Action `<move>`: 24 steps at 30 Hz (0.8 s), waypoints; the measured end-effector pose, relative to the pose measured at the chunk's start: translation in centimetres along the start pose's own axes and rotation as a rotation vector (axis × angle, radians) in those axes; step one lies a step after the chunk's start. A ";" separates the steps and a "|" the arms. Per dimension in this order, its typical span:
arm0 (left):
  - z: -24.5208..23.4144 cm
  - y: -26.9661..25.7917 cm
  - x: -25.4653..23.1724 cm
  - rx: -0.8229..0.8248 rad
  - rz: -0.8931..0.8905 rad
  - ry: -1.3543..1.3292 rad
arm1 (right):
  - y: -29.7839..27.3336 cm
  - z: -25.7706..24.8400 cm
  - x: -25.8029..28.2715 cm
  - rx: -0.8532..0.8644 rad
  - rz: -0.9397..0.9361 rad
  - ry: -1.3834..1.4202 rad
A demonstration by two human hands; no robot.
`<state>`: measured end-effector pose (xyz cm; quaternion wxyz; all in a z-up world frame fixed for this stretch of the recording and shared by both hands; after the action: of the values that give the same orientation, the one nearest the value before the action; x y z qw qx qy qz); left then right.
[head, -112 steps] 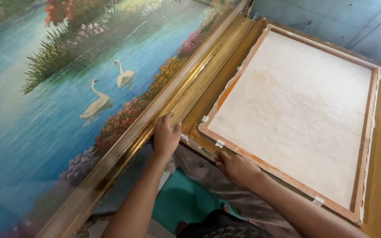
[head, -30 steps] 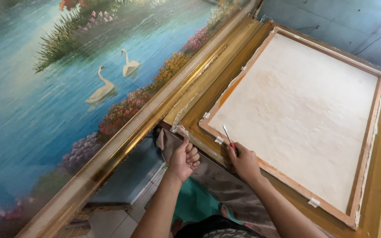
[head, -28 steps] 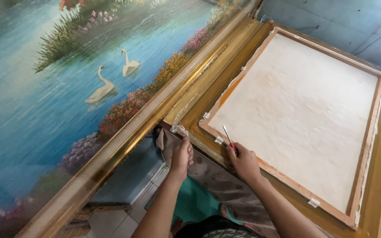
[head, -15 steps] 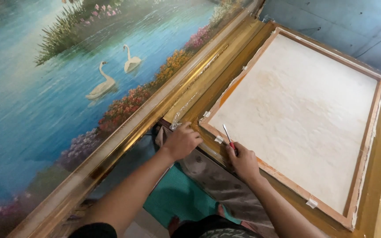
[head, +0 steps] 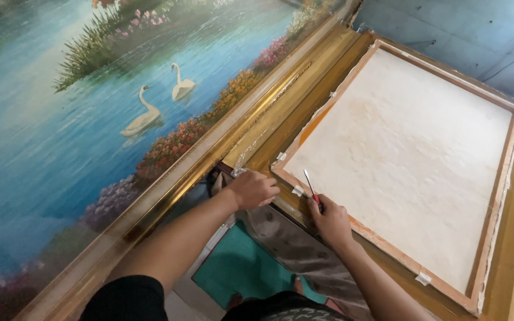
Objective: Trimming excess plastic wrap from a framed canvas using a utility knife and then moving the artwork.
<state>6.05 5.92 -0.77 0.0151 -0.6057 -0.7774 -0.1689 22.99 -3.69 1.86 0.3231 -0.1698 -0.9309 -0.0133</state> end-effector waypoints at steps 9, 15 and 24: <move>-0.6 0.5 0.5 0.019 -0.324 -0.151 | 0.1 0.1 0.0 -0.021 -0.005 0.028; -1.0 -0.2 -1.0 0.023 -0.008 0.032 | -0.1 -0.1 0.1 -0.007 0.000 0.016; -4.3 -2.2 -0.5 -0.474 -1.308 -1.052 | -0.3 -0.2 0.0 0.010 0.067 0.024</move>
<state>3.34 3.82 2.61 -0.5724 -0.0244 -0.8196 0.0007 22.99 -4.02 2.09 0.3352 -0.1992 -0.9208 0.0004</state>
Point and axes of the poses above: each hand's wrist, its own y-axis towards the middle knuckle, its own z-axis out of the palm, x = y × z, the point moved 4 cm from there along y, towards the middle knuckle
